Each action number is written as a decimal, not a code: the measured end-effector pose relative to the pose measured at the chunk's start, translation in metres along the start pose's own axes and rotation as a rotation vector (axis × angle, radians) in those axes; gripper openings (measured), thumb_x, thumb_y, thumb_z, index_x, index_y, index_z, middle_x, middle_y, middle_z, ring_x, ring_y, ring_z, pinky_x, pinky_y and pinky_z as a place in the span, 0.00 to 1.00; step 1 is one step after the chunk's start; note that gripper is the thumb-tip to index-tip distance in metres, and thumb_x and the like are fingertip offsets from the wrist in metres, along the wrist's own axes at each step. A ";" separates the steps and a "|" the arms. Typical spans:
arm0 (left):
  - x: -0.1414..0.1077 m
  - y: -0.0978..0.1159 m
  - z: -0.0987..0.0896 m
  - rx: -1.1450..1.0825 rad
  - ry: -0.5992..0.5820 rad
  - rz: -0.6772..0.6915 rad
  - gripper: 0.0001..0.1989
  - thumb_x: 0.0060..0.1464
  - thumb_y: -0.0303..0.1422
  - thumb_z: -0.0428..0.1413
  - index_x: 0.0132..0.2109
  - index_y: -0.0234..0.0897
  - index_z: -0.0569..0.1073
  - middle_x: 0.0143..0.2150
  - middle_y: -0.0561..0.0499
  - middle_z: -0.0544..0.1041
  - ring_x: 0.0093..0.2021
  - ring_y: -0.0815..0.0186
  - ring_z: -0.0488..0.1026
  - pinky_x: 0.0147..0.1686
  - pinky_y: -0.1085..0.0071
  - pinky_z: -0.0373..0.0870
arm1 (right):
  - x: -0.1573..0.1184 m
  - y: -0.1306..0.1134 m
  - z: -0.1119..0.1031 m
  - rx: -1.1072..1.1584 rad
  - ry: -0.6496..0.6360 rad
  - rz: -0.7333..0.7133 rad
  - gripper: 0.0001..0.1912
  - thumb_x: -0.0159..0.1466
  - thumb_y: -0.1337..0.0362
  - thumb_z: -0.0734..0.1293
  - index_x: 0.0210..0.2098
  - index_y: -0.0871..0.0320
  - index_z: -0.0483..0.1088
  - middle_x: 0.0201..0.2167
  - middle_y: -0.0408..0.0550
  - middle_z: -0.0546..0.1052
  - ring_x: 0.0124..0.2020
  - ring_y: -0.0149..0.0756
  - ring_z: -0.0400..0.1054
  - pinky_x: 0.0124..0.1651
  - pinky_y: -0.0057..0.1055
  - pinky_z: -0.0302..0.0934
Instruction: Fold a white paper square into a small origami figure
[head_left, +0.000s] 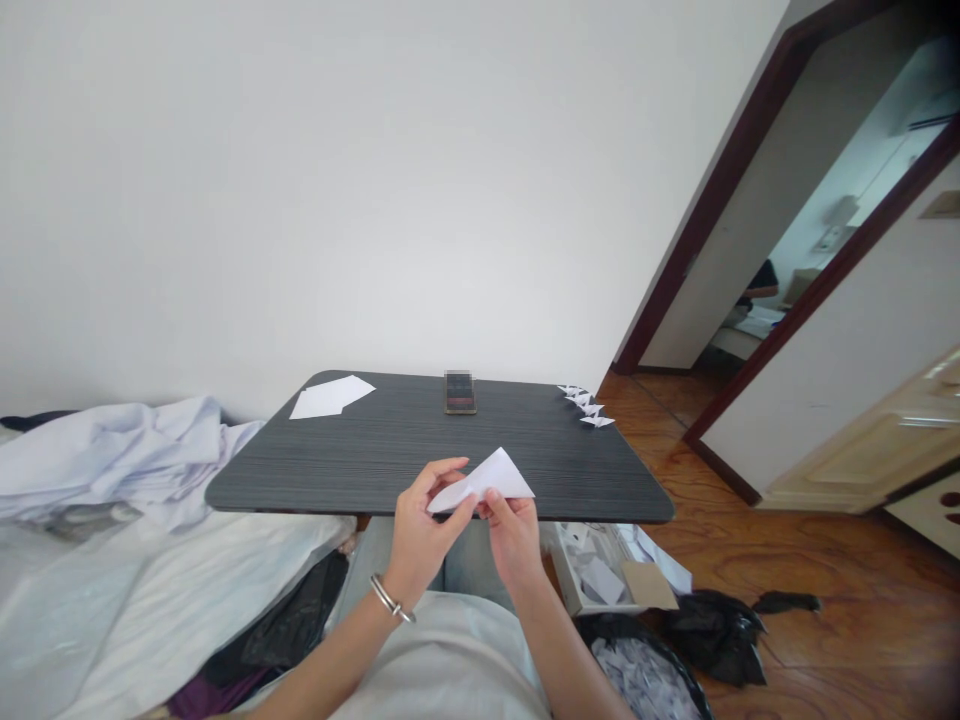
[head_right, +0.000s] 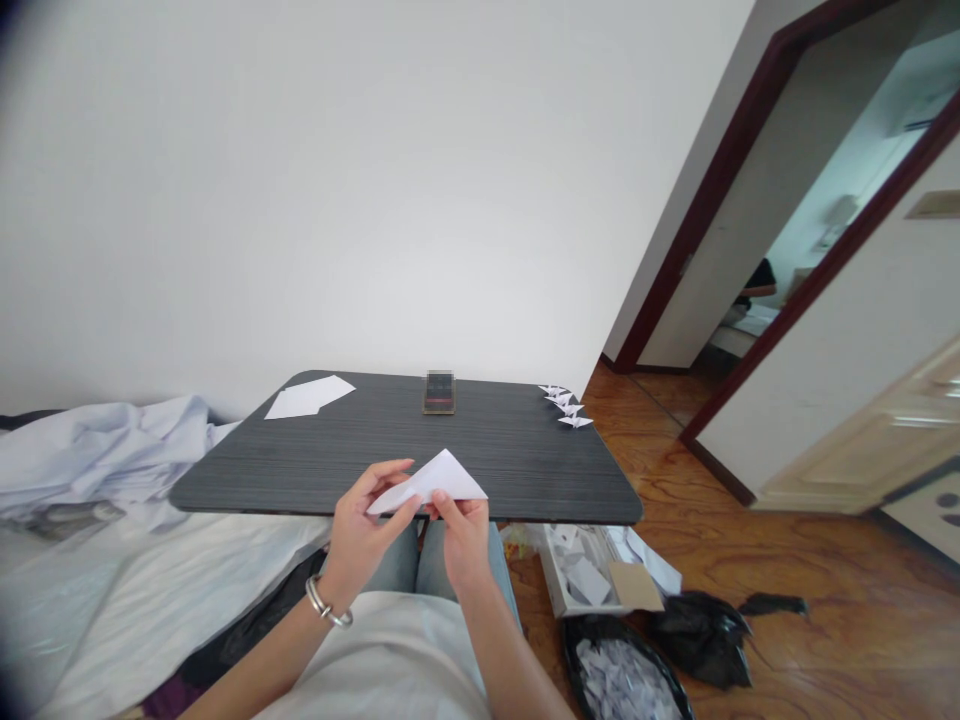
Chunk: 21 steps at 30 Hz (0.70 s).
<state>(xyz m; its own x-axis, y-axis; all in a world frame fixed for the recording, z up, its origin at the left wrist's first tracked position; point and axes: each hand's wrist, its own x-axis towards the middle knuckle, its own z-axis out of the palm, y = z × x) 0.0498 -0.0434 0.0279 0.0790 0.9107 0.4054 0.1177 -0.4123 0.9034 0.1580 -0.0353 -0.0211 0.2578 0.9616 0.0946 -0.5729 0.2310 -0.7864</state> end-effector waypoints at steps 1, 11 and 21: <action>-0.001 0.001 0.000 0.024 0.001 0.009 0.15 0.45 0.30 0.55 0.43 0.35 0.67 0.30 0.52 0.72 0.29 0.69 0.70 0.31 0.75 0.66 | 0.000 0.001 0.000 0.010 0.001 0.003 0.07 0.46 0.62 0.71 0.22 0.59 0.71 0.18 0.42 0.72 0.19 0.28 0.61 0.23 0.25 0.54; -0.004 0.008 0.003 0.171 0.045 0.111 0.10 0.45 0.29 0.56 0.38 0.35 0.70 0.29 0.52 0.73 0.28 0.69 0.70 0.30 0.76 0.66 | -0.004 0.000 0.003 0.068 -0.004 0.016 0.08 0.44 0.61 0.72 0.21 0.58 0.71 0.17 0.42 0.72 0.19 0.29 0.61 0.23 0.26 0.55; -0.005 0.012 0.003 0.243 0.060 0.157 0.04 0.45 0.30 0.55 0.32 0.35 0.70 0.27 0.52 0.73 0.27 0.69 0.70 0.28 0.77 0.65 | -0.007 0.000 0.005 0.156 -0.046 0.032 0.08 0.42 0.61 0.73 0.19 0.57 0.72 0.17 0.41 0.71 0.18 0.26 0.60 0.21 0.23 0.54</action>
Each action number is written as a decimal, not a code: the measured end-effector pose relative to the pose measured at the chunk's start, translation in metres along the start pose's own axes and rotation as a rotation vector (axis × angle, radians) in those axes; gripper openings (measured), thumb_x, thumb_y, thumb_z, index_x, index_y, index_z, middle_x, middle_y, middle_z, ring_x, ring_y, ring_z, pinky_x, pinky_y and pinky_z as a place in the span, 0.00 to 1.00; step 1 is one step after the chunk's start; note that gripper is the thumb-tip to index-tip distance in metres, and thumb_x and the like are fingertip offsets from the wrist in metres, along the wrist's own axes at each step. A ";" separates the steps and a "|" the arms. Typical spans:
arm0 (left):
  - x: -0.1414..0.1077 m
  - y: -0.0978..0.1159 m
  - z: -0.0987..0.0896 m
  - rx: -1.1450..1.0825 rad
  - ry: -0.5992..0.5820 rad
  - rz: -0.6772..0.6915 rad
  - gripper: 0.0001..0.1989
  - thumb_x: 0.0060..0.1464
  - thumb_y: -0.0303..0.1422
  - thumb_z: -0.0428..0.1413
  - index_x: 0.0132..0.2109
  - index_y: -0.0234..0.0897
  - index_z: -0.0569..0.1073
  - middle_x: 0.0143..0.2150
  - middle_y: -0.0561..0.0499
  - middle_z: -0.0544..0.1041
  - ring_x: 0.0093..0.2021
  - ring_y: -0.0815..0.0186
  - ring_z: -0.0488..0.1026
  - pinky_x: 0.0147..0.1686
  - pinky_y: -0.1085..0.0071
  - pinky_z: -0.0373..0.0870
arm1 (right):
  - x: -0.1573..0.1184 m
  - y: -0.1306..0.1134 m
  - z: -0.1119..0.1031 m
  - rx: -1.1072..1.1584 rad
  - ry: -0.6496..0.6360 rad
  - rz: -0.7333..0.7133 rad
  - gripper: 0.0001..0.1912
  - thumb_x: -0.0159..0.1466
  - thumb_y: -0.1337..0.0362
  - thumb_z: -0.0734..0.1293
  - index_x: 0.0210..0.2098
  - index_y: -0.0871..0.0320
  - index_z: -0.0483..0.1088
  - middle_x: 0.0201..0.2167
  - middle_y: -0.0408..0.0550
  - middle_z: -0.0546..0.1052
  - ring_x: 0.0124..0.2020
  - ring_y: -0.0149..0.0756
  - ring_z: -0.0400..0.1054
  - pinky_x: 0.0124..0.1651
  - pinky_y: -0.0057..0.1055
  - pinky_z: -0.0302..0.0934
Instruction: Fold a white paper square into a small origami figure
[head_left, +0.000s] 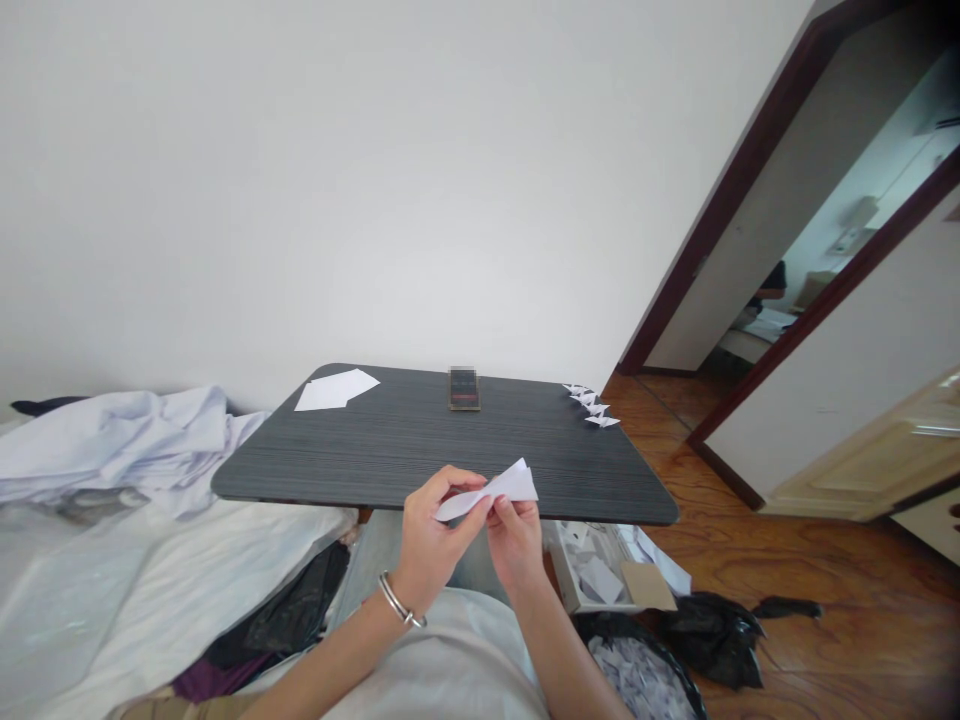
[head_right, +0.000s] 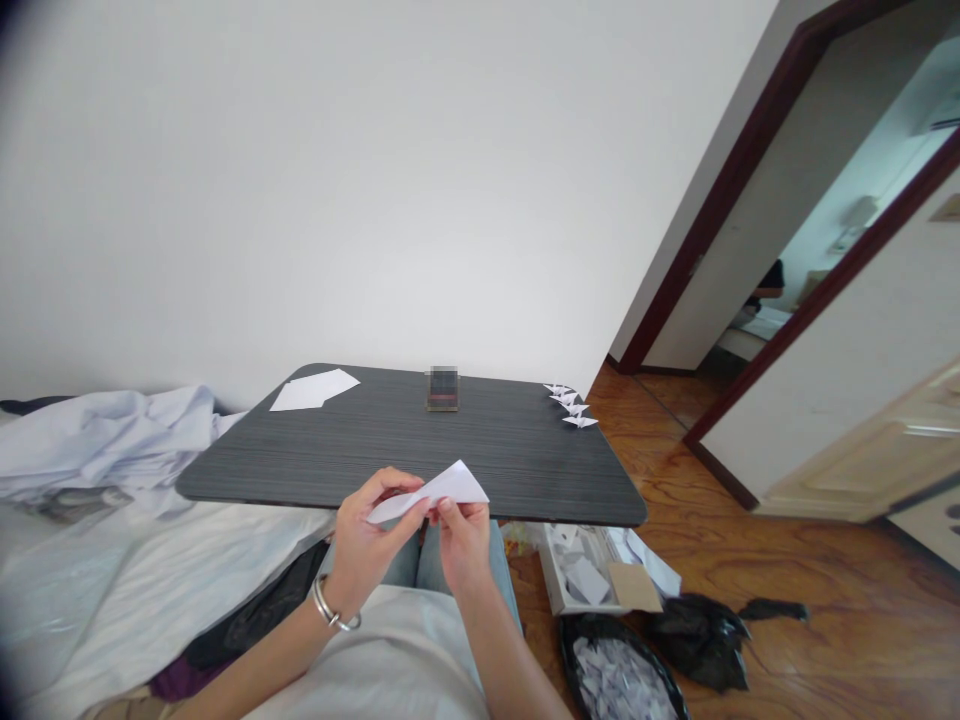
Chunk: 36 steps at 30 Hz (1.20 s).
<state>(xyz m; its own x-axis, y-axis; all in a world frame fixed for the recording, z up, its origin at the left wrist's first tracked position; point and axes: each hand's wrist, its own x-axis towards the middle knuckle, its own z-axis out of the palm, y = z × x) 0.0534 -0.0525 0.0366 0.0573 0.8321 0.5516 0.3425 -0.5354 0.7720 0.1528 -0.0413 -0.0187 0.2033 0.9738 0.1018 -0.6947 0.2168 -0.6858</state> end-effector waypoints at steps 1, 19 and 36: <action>0.000 0.000 0.000 0.002 0.001 0.003 0.04 0.45 0.30 0.56 0.32 0.35 0.70 0.27 0.52 0.73 0.26 0.70 0.69 0.28 0.77 0.65 | 0.000 0.000 0.000 0.002 -0.005 -0.001 0.08 0.42 0.61 0.73 0.19 0.57 0.72 0.17 0.41 0.71 0.18 0.26 0.60 0.21 0.23 0.54; 0.005 -0.028 0.007 -0.648 -0.026 -0.376 0.09 0.41 0.30 0.60 0.31 0.34 0.69 0.26 0.55 0.71 0.25 0.72 0.67 0.26 0.76 0.67 | -0.005 -0.005 -0.001 -0.409 0.063 -0.245 0.04 0.50 0.65 0.69 0.24 0.61 0.72 0.18 0.42 0.73 0.20 0.30 0.65 0.23 0.25 0.57; 0.006 -0.035 0.009 -0.829 -0.019 -0.398 0.07 0.39 0.27 0.61 0.26 0.33 0.69 0.23 0.58 0.68 0.22 0.75 0.65 0.25 0.79 0.62 | -0.011 -0.015 0.001 -0.694 0.015 -0.451 0.08 0.55 0.64 0.65 0.22 0.60 0.71 0.20 0.43 0.70 0.23 0.31 0.66 0.24 0.25 0.59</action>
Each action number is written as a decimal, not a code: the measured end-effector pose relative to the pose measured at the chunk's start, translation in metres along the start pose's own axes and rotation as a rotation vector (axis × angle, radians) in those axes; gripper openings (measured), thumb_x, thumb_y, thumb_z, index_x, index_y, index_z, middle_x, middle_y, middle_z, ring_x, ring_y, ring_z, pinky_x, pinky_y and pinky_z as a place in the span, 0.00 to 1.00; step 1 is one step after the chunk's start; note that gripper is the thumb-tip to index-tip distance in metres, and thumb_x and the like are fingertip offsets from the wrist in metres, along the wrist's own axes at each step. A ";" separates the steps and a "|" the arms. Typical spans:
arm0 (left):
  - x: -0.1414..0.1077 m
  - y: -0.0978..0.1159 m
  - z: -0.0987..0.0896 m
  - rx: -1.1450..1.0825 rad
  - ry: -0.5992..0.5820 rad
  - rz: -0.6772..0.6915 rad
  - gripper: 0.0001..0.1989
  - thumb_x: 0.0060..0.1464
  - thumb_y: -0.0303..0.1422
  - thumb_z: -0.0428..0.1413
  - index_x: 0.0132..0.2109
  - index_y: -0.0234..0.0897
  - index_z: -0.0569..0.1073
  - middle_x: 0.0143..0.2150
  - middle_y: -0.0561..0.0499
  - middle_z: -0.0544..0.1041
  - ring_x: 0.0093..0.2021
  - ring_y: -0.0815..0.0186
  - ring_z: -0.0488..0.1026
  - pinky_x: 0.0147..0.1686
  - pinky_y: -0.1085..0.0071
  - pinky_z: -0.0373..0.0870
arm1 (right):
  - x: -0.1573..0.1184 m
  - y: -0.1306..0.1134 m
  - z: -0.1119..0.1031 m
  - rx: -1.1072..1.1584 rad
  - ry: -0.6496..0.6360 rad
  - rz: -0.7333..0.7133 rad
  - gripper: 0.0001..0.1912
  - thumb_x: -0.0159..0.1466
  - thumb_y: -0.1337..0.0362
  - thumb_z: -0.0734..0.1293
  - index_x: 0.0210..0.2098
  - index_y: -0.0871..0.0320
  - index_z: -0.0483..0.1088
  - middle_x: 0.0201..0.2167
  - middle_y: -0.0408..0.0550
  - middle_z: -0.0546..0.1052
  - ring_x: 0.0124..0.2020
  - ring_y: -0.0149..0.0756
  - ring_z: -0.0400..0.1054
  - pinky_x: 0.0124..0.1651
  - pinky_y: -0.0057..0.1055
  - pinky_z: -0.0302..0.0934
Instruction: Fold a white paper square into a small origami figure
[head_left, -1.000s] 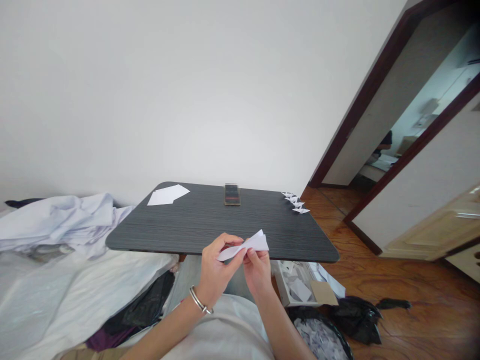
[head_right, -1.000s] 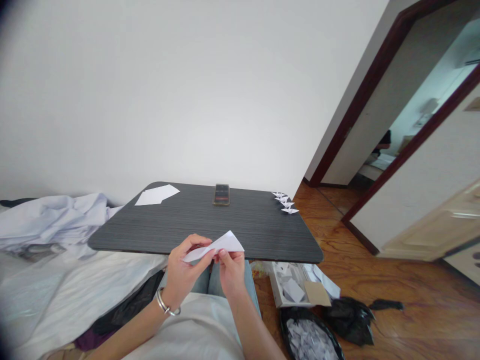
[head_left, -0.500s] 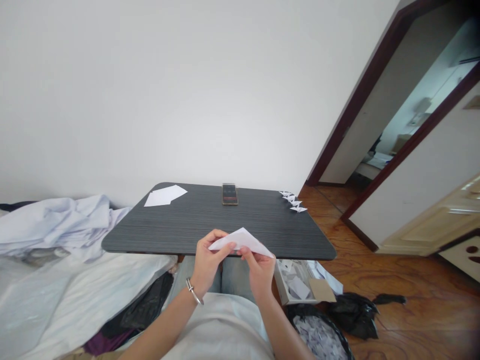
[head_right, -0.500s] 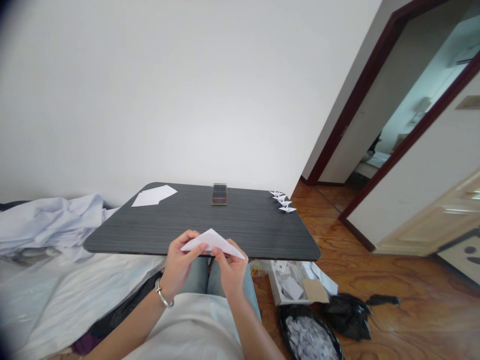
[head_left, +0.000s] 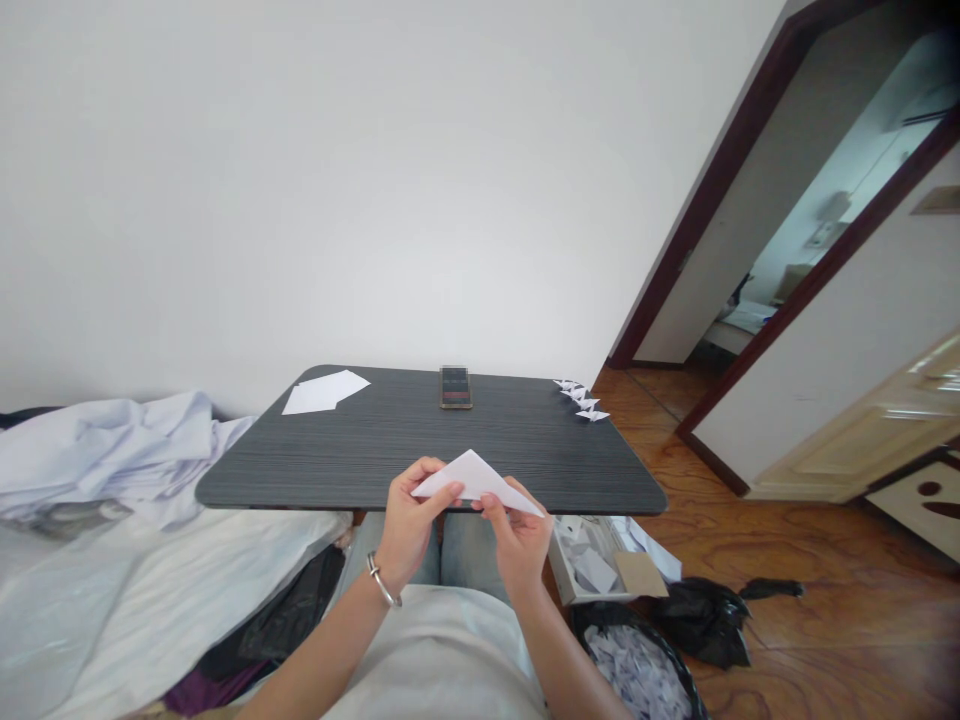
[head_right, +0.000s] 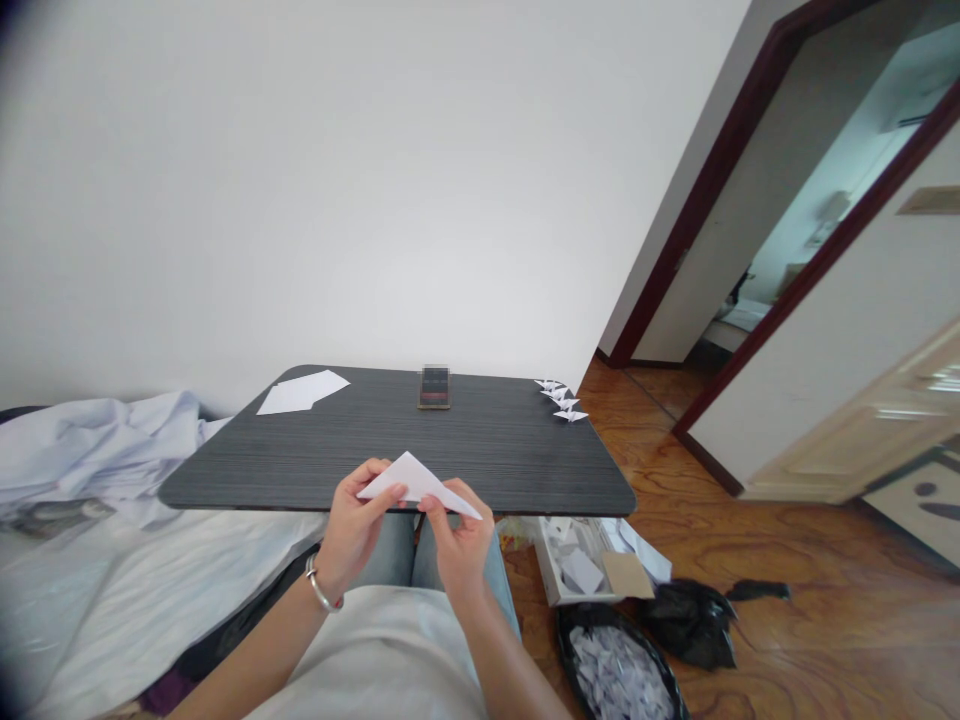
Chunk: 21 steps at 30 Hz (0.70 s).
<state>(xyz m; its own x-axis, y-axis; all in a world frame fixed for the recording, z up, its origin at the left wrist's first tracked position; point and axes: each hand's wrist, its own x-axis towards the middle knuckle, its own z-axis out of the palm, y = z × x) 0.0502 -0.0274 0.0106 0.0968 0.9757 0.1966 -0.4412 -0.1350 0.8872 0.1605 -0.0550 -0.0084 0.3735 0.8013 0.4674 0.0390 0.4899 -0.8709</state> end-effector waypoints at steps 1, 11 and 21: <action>0.000 0.000 0.000 0.000 0.003 -0.001 0.07 0.39 0.27 0.61 0.26 0.33 0.69 0.23 0.58 0.68 0.22 0.75 0.65 0.25 0.79 0.62 | 0.000 0.001 -0.001 -0.004 -0.002 0.001 0.08 0.55 0.64 0.65 0.22 0.60 0.71 0.20 0.43 0.70 0.23 0.31 0.66 0.24 0.25 0.59; 0.000 -0.001 -0.001 0.059 0.032 -0.007 0.08 0.40 0.28 0.61 0.29 0.33 0.68 0.22 0.59 0.69 0.22 0.76 0.65 0.25 0.80 0.62 | 0.001 0.000 0.002 0.044 0.033 0.095 0.07 0.54 0.64 0.66 0.23 0.61 0.72 0.17 0.43 0.72 0.21 0.32 0.67 0.24 0.26 0.60; 0.000 0.004 0.005 0.079 0.060 -0.021 0.22 0.40 0.29 0.60 0.44 0.37 0.64 0.22 0.59 0.68 0.22 0.74 0.67 0.25 0.78 0.65 | 0.009 0.005 0.007 0.234 0.037 0.349 0.08 0.49 0.64 0.69 0.21 0.63 0.71 0.15 0.43 0.71 0.17 0.29 0.63 0.18 0.24 0.55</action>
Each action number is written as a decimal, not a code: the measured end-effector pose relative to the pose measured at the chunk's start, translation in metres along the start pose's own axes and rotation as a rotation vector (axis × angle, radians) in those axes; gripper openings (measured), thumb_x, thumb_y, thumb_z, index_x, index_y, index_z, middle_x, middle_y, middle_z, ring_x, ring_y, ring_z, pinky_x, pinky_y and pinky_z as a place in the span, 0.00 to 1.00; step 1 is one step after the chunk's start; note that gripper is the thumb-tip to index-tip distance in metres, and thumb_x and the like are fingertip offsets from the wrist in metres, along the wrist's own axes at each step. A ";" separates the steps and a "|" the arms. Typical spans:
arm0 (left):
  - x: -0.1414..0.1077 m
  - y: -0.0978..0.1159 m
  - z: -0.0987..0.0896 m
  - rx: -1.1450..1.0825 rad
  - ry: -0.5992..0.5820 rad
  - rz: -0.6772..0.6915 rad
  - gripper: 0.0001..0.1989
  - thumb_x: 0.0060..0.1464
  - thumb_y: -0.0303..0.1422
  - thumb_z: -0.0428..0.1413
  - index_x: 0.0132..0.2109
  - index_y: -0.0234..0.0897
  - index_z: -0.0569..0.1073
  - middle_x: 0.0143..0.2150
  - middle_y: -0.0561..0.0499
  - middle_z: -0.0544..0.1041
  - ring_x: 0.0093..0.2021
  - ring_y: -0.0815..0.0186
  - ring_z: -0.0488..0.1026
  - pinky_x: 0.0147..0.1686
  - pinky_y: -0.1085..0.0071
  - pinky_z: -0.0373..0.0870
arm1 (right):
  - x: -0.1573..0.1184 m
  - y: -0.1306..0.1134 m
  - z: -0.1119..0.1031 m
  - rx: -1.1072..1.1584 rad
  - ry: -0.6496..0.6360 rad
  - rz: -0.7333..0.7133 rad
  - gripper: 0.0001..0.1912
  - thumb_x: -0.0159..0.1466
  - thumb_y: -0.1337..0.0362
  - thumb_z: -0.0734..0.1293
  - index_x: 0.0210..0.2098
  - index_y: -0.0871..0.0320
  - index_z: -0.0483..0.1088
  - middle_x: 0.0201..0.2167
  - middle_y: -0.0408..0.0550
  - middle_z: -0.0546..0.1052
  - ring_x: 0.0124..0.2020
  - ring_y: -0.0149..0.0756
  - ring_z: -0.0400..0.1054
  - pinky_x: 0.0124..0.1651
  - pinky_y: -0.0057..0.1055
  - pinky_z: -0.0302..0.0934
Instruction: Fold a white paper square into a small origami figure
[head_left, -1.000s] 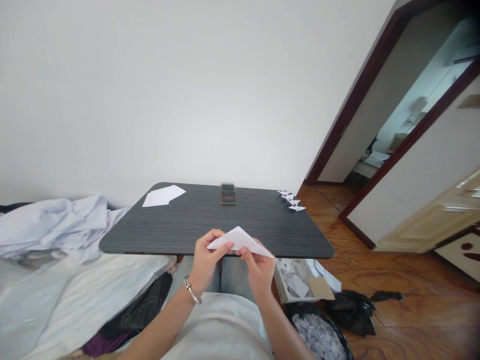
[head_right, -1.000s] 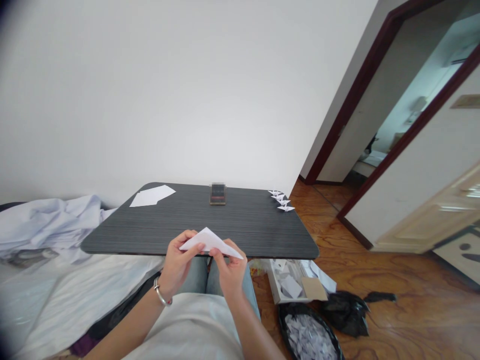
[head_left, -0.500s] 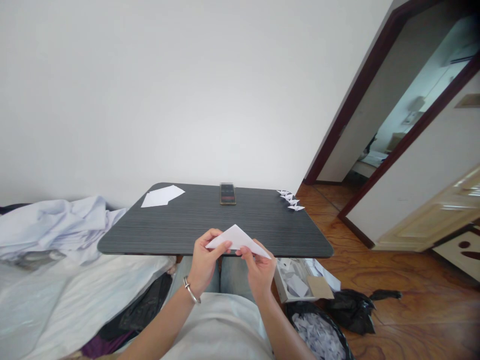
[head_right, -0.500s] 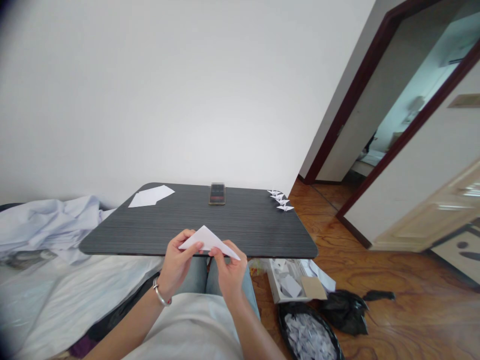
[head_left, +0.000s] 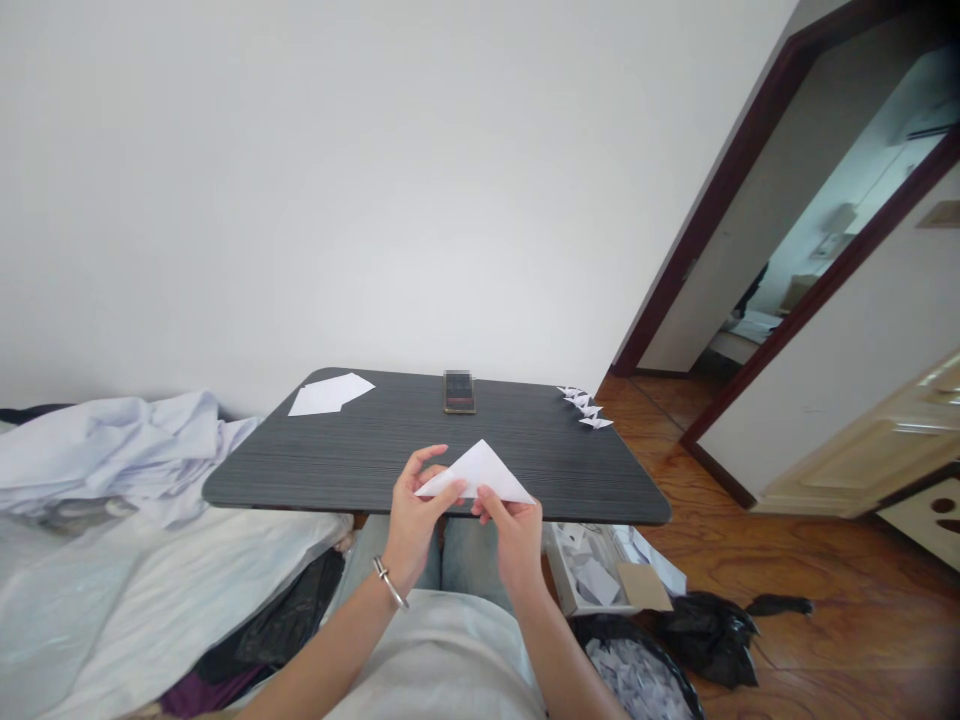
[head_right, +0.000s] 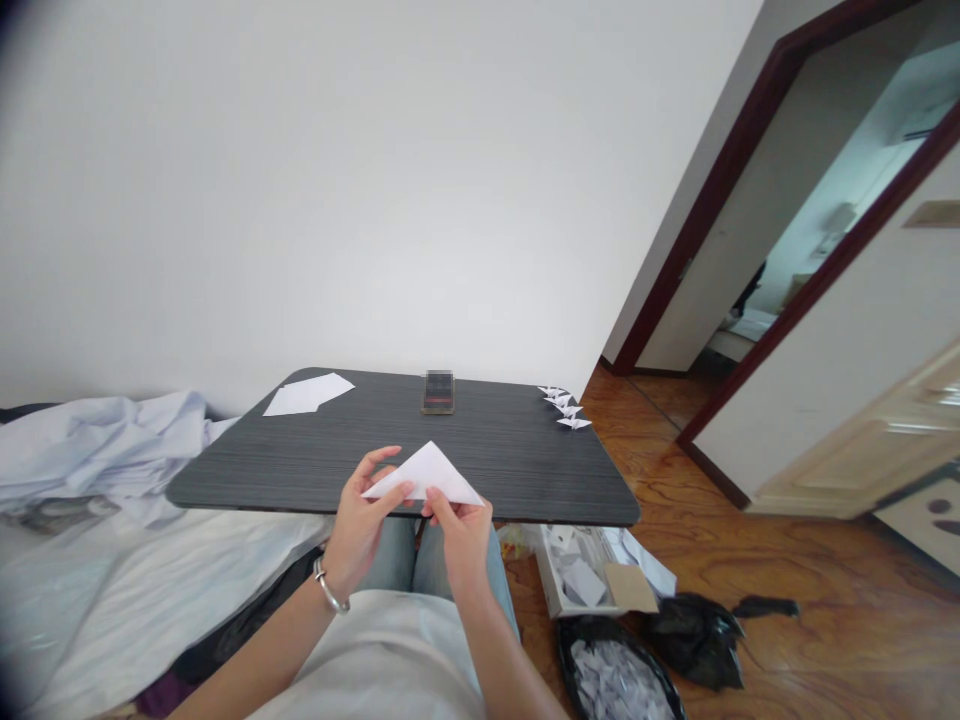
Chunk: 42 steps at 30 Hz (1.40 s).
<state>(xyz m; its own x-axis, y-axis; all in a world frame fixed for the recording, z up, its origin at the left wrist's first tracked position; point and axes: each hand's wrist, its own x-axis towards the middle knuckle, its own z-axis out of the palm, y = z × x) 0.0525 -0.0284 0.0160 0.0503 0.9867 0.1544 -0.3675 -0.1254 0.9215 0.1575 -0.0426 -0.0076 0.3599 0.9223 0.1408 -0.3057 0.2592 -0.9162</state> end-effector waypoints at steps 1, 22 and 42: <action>0.000 -0.001 0.001 -0.007 -0.010 -0.018 0.23 0.40 0.29 0.60 0.45 0.37 0.64 0.23 0.58 0.69 0.23 0.73 0.68 0.26 0.78 0.65 | 0.000 0.001 0.001 0.018 0.004 0.014 0.08 0.49 0.64 0.68 0.21 0.64 0.70 0.14 0.42 0.71 0.17 0.28 0.62 0.18 0.24 0.55; 0.004 -0.013 -0.006 0.030 -0.004 -0.078 0.25 0.39 0.28 0.60 0.46 0.34 0.61 0.22 0.56 0.73 0.23 0.71 0.71 0.27 0.76 0.66 | 0.006 0.003 -0.003 0.123 0.020 0.074 0.08 0.48 0.64 0.70 0.19 0.63 0.69 0.13 0.40 0.68 0.14 0.25 0.59 0.16 0.23 0.53; 0.010 -0.001 -0.025 0.030 0.052 0.026 0.23 0.42 0.30 0.59 0.47 0.34 0.63 0.21 0.57 0.72 0.24 0.71 0.69 0.31 0.73 0.66 | 0.013 0.005 -0.011 0.131 0.069 0.102 0.10 0.46 0.62 0.71 0.20 0.64 0.69 0.13 0.41 0.68 0.15 0.27 0.59 0.16 0.24 0.53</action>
<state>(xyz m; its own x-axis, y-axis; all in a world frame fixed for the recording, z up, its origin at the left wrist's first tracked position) 0.0297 -0.0160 0.0077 -0.0073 0.9871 0.1600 -0.3403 -0.1529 0.9278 0.1704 -0.0324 -0.0143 0.3793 0.9251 0.0199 -0.4545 0.2050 -0.8668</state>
